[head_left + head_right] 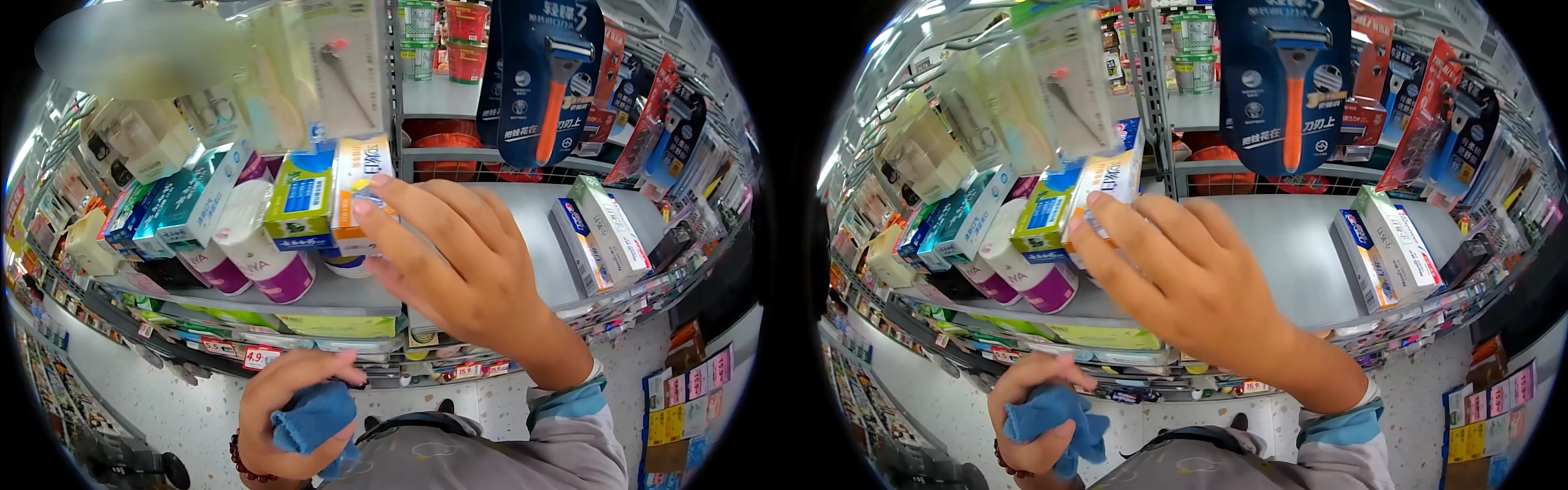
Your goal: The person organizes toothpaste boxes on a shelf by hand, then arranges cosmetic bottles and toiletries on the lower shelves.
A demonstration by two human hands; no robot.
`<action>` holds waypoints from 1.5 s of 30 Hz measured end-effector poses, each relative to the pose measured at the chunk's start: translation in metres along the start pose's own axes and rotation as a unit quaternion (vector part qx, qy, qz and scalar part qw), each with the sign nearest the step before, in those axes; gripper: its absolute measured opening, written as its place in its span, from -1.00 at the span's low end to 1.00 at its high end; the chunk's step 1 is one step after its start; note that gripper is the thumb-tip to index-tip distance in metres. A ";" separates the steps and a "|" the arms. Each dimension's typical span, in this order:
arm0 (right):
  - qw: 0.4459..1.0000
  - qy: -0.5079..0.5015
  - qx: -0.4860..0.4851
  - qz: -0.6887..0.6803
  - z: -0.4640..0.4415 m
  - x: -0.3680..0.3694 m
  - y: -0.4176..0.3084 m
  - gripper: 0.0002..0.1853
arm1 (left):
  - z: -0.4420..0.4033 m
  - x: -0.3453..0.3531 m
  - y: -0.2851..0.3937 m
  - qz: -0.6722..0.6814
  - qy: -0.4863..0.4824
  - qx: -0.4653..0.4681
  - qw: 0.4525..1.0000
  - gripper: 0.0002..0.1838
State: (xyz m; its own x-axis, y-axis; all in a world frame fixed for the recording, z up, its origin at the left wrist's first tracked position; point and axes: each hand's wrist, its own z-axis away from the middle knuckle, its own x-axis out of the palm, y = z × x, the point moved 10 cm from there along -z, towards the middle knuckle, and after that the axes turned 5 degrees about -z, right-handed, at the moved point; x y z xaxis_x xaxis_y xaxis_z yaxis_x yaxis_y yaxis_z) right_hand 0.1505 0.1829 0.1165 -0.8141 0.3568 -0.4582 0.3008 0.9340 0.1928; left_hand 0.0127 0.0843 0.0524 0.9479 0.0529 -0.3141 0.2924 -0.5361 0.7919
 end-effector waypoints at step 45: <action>0.957 -0.064 0.265 0.101 0.211 -0.095 0.057 -0.49 | -0.121 0.222 -0.072 -0.153 -0.246 -0.065 0.955 -0.13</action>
State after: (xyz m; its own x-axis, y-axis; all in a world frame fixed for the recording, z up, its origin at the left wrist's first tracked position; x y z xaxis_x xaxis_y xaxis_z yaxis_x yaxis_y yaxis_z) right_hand 0.3495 0.2063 -0.0118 -0.6554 0.4979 -0.5679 0.6826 0.7123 -0.1634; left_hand 0.2178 0.2359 -0.0110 0.6514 -0.2286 -0.7235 0.5893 -0.4481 0.6722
